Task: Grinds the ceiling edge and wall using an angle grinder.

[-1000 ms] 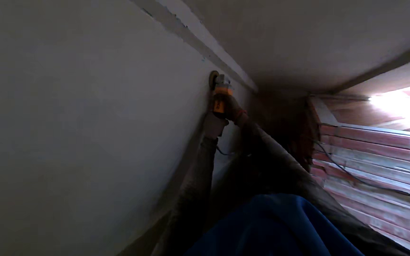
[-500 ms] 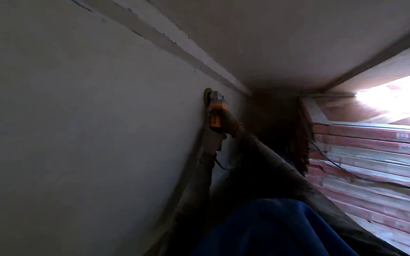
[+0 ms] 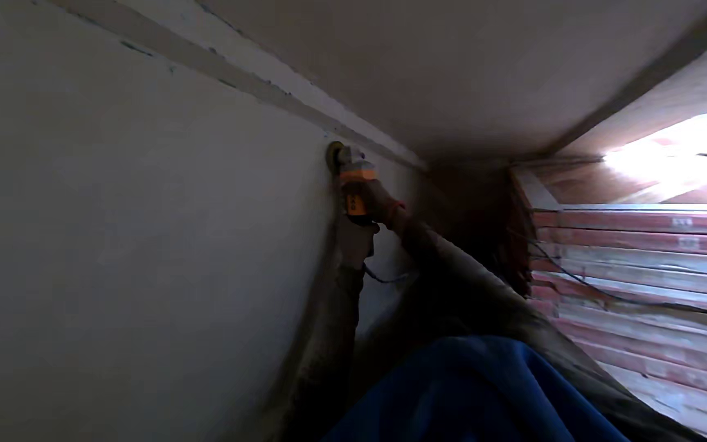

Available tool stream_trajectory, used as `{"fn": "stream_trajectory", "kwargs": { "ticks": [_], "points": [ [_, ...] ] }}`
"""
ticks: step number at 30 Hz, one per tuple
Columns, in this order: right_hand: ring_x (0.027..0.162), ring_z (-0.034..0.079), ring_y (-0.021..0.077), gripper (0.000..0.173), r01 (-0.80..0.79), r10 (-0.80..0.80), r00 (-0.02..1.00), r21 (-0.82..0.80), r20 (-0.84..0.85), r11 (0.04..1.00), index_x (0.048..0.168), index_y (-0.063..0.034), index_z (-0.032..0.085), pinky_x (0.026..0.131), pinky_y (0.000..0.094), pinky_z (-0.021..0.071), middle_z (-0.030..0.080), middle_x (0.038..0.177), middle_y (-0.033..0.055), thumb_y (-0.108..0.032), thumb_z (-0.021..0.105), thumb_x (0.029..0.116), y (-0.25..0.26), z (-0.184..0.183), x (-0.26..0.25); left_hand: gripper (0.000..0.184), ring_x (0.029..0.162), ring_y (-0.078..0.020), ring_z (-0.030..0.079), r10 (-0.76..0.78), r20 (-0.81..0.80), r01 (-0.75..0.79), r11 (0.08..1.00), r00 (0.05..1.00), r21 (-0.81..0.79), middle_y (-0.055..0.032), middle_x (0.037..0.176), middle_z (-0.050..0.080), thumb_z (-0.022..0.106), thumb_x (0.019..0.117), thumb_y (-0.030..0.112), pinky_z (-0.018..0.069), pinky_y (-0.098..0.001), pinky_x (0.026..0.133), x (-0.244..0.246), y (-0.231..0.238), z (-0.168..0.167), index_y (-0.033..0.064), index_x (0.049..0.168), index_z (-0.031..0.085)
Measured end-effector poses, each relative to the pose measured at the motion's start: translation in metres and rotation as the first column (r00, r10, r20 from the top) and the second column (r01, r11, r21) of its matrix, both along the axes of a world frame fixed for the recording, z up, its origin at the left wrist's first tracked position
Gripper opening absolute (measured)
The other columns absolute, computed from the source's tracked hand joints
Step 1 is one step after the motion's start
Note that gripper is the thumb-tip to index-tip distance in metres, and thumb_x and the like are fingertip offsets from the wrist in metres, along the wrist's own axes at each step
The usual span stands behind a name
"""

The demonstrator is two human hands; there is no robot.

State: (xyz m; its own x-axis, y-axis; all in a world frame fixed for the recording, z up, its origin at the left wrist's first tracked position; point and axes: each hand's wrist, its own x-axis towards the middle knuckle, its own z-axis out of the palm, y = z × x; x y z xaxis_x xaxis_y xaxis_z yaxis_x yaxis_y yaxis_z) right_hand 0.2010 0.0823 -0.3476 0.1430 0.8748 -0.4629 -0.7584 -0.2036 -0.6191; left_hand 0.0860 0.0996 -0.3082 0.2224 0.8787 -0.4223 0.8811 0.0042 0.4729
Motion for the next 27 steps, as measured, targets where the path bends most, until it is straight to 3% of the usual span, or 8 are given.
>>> {"fn": "stream_trajectory", "kwargs": {
  "ticks": [3,7,11,14,17,21,25,27],
  "points": [
    [0.072,0.068,0.0153,0.035,-0.035,-0.016,0.970,0.206,0.242,0.978,0.115,-0.0071,0.065,0.063,0.0341,0.0591,0.070,0.088,0.0073,-0.028,0.077,0.0898,-0.002,0.050,-0.012,0.066,0.061,-0.0230,0.066,0.120,0.164,-0.133,0.989,0.979,0.070,-0.0154,0.089,0.067,0.087,0.0807,0.014,0.0599,-0.0405,0.053,-0.014,-0.023,0.040,0.0013,0.134,0.050],
    [0.081,0.068,0.0116,0.028,-0.225,-0.004,0.846,0.364,0.534,0.904,0.107,-0.0093,0.069,0.074,0.0332,0.0603,0.071,0.090,0.0036,-0.026,0.081,0.0877,-0.001,0.107,-0.022,0.052,0.075,-0.0187,0.071,0.106,0.197,-0.148,0.966,0.975,0.214,-0.0106,0.093,0.071,0.085,0.0810,0.011,0.0640,-0.0387,0.065,-0.033,-0.041,0.077,0.0017,0.125,0.059],
    [0.071,0.065,0.0133,0.032,-0.103,0.018,0.934,0.221,0.356,0.970,0.114,-0.0070,0.066,0.063,0.0322,0.0573,0.068,0.086,0.0057,-0.028,0.075,0.0924,-0.005,0.080,-0.011,0.064,0.058,-0.0214,0.066,0.079,0.197,-0.095,0.993,0.977,0.073,-0.0149,0.087,0.067,0.085,0.0818,0.012,0.0595,-0.0378,0.050,-0.015,-0.022,0.072,0.0014,0.134,0.050],
    [0.062,0.061,0.0137,0.040,-0.026,0.015,0.983,0.061,0.181,0.998,0.115,-0.0105,0.064,0.052,0.0309,0.0517,0.065,0.084,0.0053,-0.045,0.067,0.0949,-0.011,0.052,0.006,0.070,0.071,-0.0232,0.070,-0.001,0.063,-0.001,0.999,0.998,0.035,-0.0150,0.095,0.070,0.087,0.0780,0.015,0.0617,-0.0416,0.063,0.007,-0.001,0.059,0.0026,0.136,0.050],
    [0.067,0.066,0.0162,0.039,-0.090,0.074,0.984,0.097,0.160,0.991,0.117,-0.0108,0.064,0.056,0.0321,0.0558,0.069,0.089,0.0075,-0.038,0.072,0.0908,-0.013,0.065,0.025,0.065,0.070,-0.0234,0.069,0.069,0.143,-0.085,0.990,0.987,0.110,-0.0153,0.090,0.069,0.088,0.0740,0.015,0.0614,-0.0420,0.063,0.019,-0.006,0.037,-0.0024,0.126,0.055],
    [0.067,0.066,0.0165,0.036,-0.145,0.084,0.954,0.199,0.286,0.969,0.117,-0.0088,0.064,0.056,0.0317,0.0558,0.070,0.088,0.0091,-0.028,0.076,0.0890,-0.016,0.082,0.017,0.073,0.067,-0.0220,0.069,0.078,0.247,-0.116,0.983,0.966,0.145,-0.0164,0.093,0.067,0.088,0.0752,0.010,0.0617,-0.0398,0.059,0.004,-0.009,0.036,-0.0021,0.135,0.049],
    [0.066,0.062,0.0158,0.045,-0.071,0.060,0.969,0.038,0.238,0.997,0.117,-0.0115,0.063,0.055,0.0329,0.0531,0.066,0.086,0.0067,-0.047,0.071,0.0910,-0.005,0.066,0.002,0.073,0.068,-0.0245,0.069,0.043,0.083,-0.049,0.996,0.996,0.073,-0.0159,0.095,0.069,0.088,0.0738,0.013,0.0615,-0.0428,0.060,-0.002,-0.004,0.057,0.0015,0.135,0.049],
    [0.073,0.068,0.0183,0.039,-0.056,0.047,0.991,0.075,0.124,0.996,0.117,-0.0069,0.065,0.063,0.0353,0.0588,0.070,0.091,0.0091,-0.036,0.073,0.0925,-0.003,0.051,-0.010,0.070,0.066,-0.0241,0.070,0.057,0.040,-0.058,0.998,0.998,0.024,-0.0158,0.094,0.069,0.088,0.0751,0.012,0.0625,-0.0422,0.058,-0.007,-0.029,0.063,0.0005,0.133,0.050]
  ]
}}
